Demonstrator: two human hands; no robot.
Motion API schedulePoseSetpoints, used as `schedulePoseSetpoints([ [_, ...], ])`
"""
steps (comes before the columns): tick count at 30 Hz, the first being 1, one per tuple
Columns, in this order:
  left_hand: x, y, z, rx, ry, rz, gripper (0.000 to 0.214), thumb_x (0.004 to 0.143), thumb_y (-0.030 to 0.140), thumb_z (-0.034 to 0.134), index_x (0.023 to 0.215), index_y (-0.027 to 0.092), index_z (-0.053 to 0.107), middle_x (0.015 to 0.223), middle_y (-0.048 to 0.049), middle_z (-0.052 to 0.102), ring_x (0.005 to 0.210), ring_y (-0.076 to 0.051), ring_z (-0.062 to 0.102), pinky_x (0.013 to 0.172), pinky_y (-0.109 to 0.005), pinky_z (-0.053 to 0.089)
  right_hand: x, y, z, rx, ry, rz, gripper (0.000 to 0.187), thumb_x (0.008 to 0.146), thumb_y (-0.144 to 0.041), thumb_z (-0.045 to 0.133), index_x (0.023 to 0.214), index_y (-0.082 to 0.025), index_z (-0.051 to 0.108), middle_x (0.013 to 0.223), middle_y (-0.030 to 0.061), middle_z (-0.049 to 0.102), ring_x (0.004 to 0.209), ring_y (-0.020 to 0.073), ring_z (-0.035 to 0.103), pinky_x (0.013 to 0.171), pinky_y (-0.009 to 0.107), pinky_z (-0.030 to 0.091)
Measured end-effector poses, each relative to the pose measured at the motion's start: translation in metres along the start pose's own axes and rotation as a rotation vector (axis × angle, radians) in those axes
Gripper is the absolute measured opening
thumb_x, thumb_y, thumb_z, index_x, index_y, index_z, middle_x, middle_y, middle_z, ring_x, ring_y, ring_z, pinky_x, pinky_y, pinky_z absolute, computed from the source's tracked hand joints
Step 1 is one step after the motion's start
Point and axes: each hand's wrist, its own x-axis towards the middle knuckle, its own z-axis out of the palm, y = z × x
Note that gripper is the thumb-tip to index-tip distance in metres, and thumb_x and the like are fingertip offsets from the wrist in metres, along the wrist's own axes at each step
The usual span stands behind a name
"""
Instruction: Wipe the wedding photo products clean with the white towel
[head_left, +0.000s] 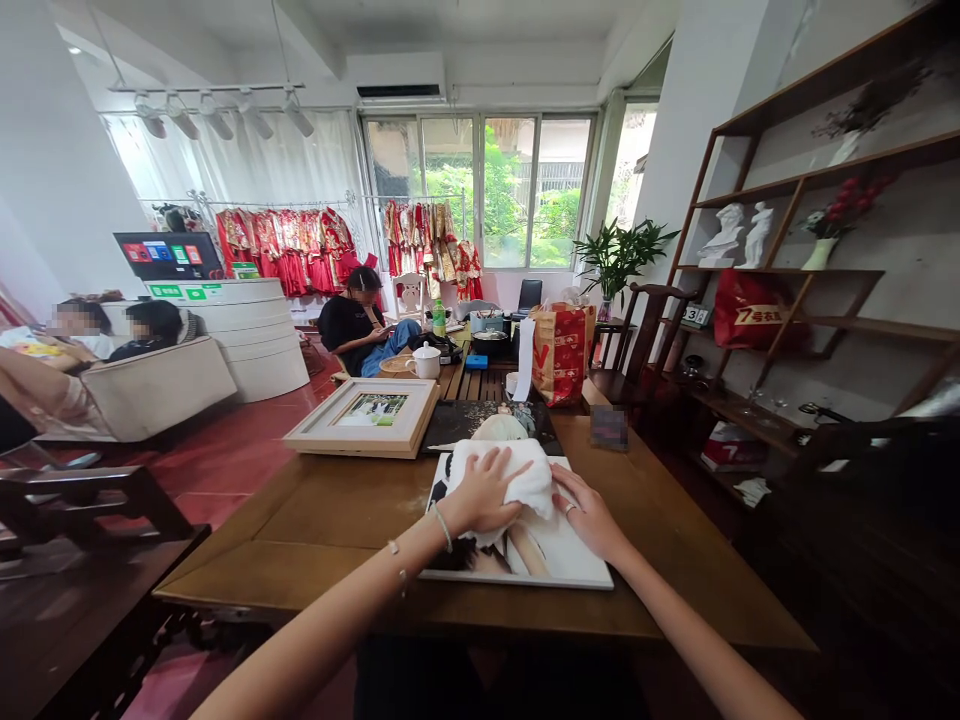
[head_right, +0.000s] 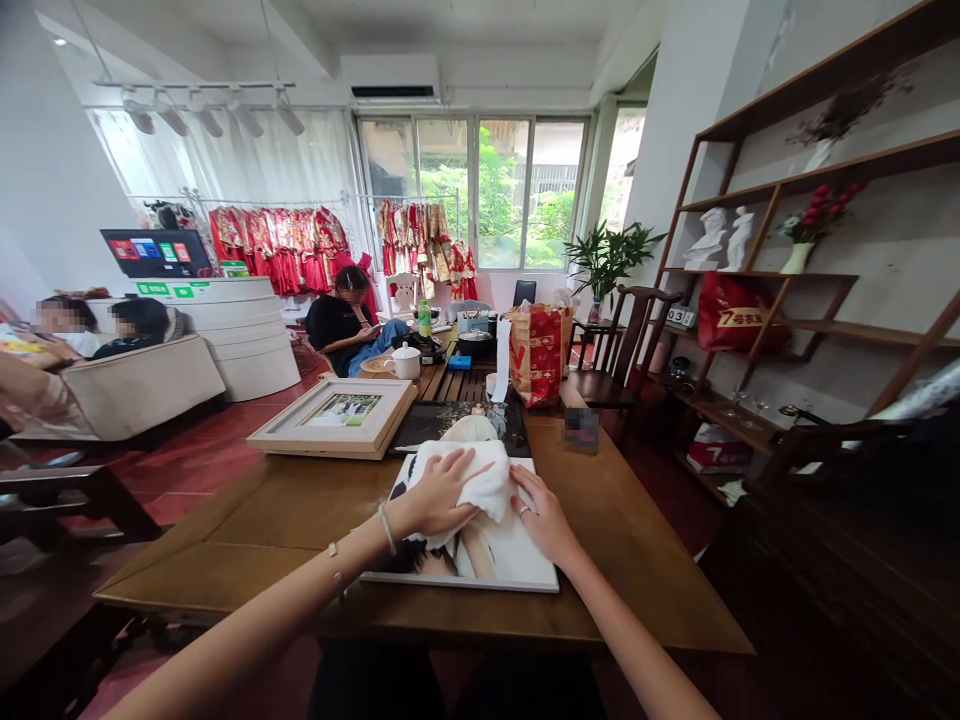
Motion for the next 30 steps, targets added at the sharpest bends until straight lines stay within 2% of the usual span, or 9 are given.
schedulePoseSetpoints([
  [3,0.015,-0.003,0.006,0.01,0.032,-0.04,0.06,0.088,0.042,0.042,0.143,0.027,0.024,0.143,-0.016,0.03,0.128,-0.035,0.028,0.096,-0.056,0.026,0.0,0.002,0.003,0.02,0.011,0.029,0.042,0.077,-0.027,0.049,0.117,-0.02,0.059,0.13,0.0103,0.054,0.123,0.0243,0.047,0.106,0.045,0.032],
  [7,0.013,0.008,0.01,0.013,0.054,-0.074,0.059,0.088,0.046,0.041,0.142,0.025,0.027,0.143,-0.0171,0.029,0.128,-0.037,0.027,0.096,-0.057,0.025,-0.001,0.003,0.005,0.062,0.022,0.045,0.048,0.075,-0.021,0.047,0.123,-0.02,0.054,0.13,0.0089,0.055,0.121,0.024,0.049,0.104,0.044,0.035],
  [15,-0.031,0.067,0.016,-0.108,0.035,-0.133,0.079,0.079,0.059,0.046,0.145,0.025,0.017,0.148,-0.0187,0.016,0.131,-0.044,0.015,0.098,-0.064,0.015,-0.004,0.006,0.001,0.162,-0.025,0.055,0.052,0.072,-0.023,0.05,0.124,-0.025,0.052,0.13,0.0065,0.055,0.119,0.024,0.052,0.099,0.041,0.041],
  [18,-0.048,0.087,0.017,-0.132,0.032,-0.139,0.085,0.077,0.058,0.049,0.146,0.024,0.012,0.149,-0.0194,0.013,0.132,-0.047,0.007,0.098,-0.068,0.01,-0.003,0.009,0.002,0.183,-0.028,0.048,0.051,0.073,-0.025,0.051,0.124,-0.026,0.053,0.133,0.0064,0.053,0.121,0.0228,0.049,0.101,0.04,0.04],
  [21,-0.057,0.097,0.016,-0.129,0.027,-0.142,0.089,0.076,0.054,0.052,0.146,0.023,0.007,0.149,-0.0188,0.012,0.132,-0.047,0.003,0.097,-0.069,0.008,-0.001,0.011,0.003,0.181,-0.032,0.061,0.049,0.075,-0.033,0.051,0.124,-0.025,0.054,0.133,0.0073,0.052,0.123,0.0236,0.048,0.1,0.04,0.041],
  [25,-0.05,0.091,0.013,-0.127,0.008,-0.146,0.083,0.077,0.057,0.05,0.145,0.026,0.015,0.148,-0.0185,0.016,0.132,-0.047,0.01,0.096,-0.069,0.012,-0.001,0.011,0.003,0.199,-0.026,0.048,0.05,0.074,-0.031,0.051,0.124,-0.023,0.053,0.133,0.0081,0.053,0.122,0.0233,0.049,0.101,0.039,0.041],
  [30,-0.023,0.059,0.007,-0.085,0.021,-0.18,0.072,0.081,0.057,0.048,0.142,0.026,0.027,0.145,-0.0177,0.025,0.13,-0.043,0.021,0.096,-0.065,0.018,-0.002,0.007,0.002,0.132,-0.024,0.051,0.051,0.072,-0.023,0.051,0.124,-0.024,0.053,0.13,0.007,0.055,0.119,0.0235,0.051,0.102,0.042,0.039],
])
